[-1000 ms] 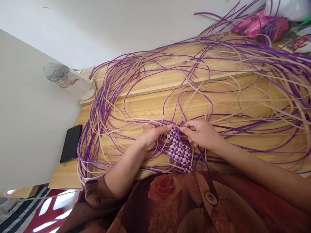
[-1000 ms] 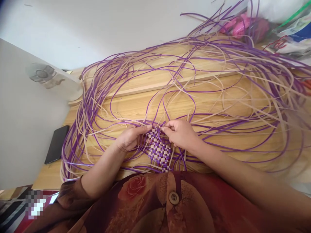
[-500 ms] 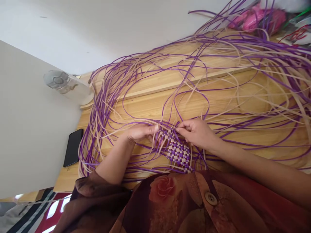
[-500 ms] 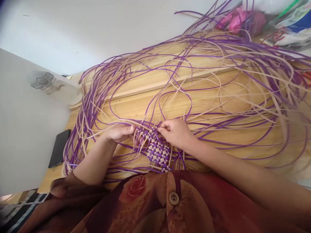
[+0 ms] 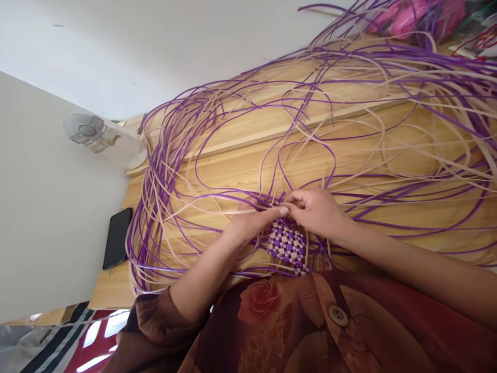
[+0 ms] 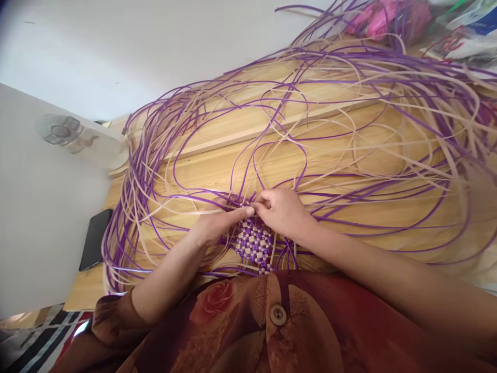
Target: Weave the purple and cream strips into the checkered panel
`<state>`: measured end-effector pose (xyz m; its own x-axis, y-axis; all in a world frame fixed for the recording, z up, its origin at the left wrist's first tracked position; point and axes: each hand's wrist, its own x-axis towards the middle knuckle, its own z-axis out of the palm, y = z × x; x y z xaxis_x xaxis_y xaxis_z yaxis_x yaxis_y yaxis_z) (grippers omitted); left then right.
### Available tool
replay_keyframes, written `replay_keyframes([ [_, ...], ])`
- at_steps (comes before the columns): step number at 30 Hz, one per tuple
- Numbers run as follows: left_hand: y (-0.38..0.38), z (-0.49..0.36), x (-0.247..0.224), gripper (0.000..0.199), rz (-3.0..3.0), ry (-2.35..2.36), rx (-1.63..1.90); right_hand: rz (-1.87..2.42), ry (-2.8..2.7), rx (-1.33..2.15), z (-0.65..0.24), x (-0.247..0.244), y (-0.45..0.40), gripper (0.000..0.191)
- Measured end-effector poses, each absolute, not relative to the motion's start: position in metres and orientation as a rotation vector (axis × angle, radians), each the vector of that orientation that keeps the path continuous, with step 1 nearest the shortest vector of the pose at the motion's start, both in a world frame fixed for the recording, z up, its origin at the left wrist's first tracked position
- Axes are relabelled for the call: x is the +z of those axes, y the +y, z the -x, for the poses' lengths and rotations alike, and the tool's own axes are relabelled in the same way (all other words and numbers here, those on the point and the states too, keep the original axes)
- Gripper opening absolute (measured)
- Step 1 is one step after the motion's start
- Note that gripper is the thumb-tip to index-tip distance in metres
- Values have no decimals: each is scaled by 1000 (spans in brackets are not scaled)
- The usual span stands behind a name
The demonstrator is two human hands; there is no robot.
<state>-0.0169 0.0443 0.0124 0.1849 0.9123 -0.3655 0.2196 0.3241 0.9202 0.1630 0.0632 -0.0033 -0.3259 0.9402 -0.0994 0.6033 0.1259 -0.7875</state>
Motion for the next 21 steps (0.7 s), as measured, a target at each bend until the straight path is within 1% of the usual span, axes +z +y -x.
replay_keyframes([
  [8,36,0,-14,27,-1035,1281,1019,1487,-1998,1064,-164,1,62,26],
  [15,36,-2,-21,26,-1073,1400,1085,1395,-2145,883,-165,2,58,26],
  [21,34,-4,-18,23,-924,1422,1116,1332,-2229,869,-169,2,58,28],
])
